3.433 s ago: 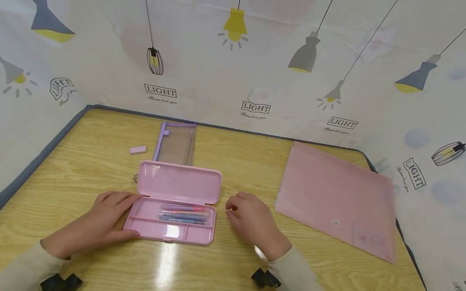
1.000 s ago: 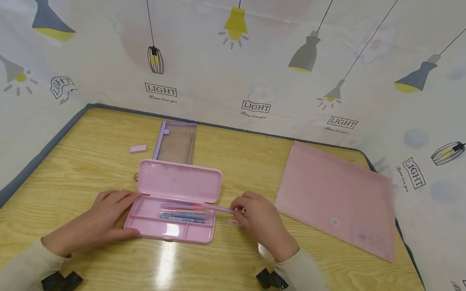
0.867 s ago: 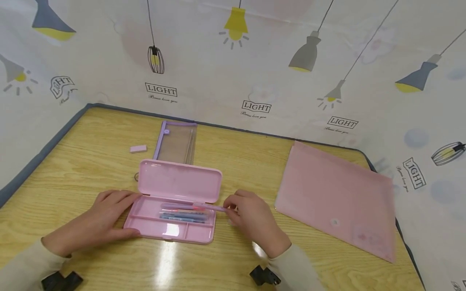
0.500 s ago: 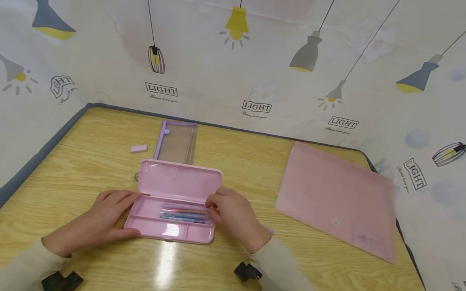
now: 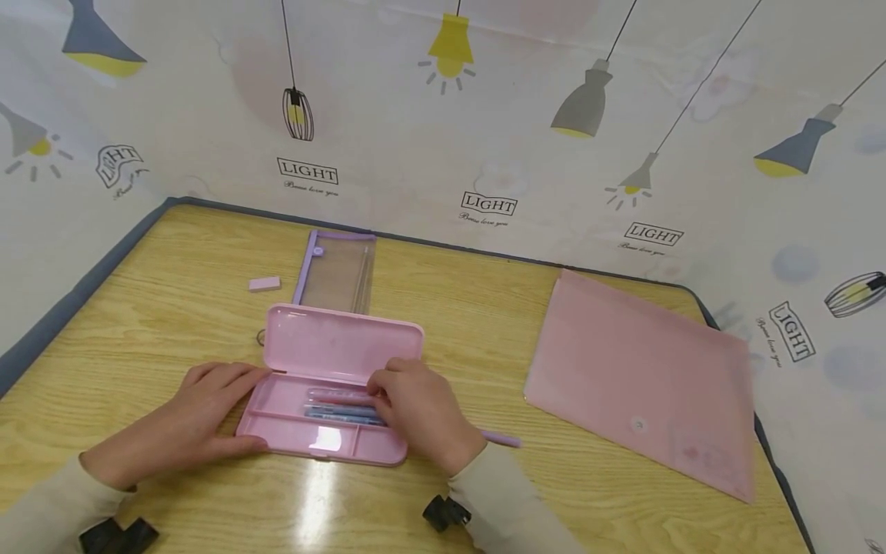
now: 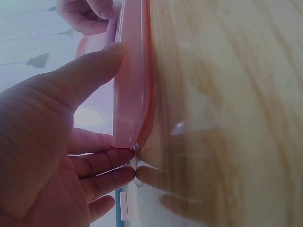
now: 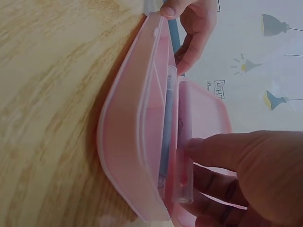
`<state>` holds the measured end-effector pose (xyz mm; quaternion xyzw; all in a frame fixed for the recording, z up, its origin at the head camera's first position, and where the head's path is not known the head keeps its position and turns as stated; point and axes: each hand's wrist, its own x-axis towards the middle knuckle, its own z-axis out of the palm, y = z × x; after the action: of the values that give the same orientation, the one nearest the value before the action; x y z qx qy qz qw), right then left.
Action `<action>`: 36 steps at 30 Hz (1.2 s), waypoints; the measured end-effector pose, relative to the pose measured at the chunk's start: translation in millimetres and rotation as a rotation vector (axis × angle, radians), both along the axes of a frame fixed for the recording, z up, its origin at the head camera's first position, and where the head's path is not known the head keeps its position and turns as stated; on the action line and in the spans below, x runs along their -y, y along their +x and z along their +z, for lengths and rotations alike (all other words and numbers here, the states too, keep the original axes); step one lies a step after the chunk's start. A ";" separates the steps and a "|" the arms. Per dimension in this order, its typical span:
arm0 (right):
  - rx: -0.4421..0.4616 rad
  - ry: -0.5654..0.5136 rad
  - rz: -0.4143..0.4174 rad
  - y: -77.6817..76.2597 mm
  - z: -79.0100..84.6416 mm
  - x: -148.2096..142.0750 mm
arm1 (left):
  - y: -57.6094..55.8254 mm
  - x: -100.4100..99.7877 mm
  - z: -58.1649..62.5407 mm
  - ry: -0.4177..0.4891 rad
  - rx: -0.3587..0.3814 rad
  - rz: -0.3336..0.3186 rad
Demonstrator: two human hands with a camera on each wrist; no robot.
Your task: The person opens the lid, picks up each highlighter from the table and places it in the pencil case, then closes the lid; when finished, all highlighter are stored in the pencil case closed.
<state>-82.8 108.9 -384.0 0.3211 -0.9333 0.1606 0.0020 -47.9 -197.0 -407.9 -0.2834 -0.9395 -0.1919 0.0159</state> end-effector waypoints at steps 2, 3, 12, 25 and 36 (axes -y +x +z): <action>-0.003 -0.008 -0.005 0.1 0.0 0.1 | -0.1 -0.3 0.6 0.000 0.009 0.002; -0.003 -0.012 -0.008 0.3 0.3 -0.1 | -0.2 -0.4 1.0 -0.001 0.013 0.003; 0.047 -0.041 -0.064 0.8 5.7 -6.8 | -1.4 -0.6 3.7 -0.003 0.024 0.009; 0.094 -0.053 -0.164 4.1 13.0 -35.8 | -1.3 0.2 5.1 -0.011 0.028 0.015; 0.128 -0.026 -0.236 8.0 13.5 -65.3 | -2.1 -0.1 5.7 -0.011 0.034 0.010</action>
<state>-74.8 174.1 -370.5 0.1981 -0.9606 0.1917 -0.0346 -50.0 -196.8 -402.2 -0.2755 -0.9421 -0.1913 -0.0008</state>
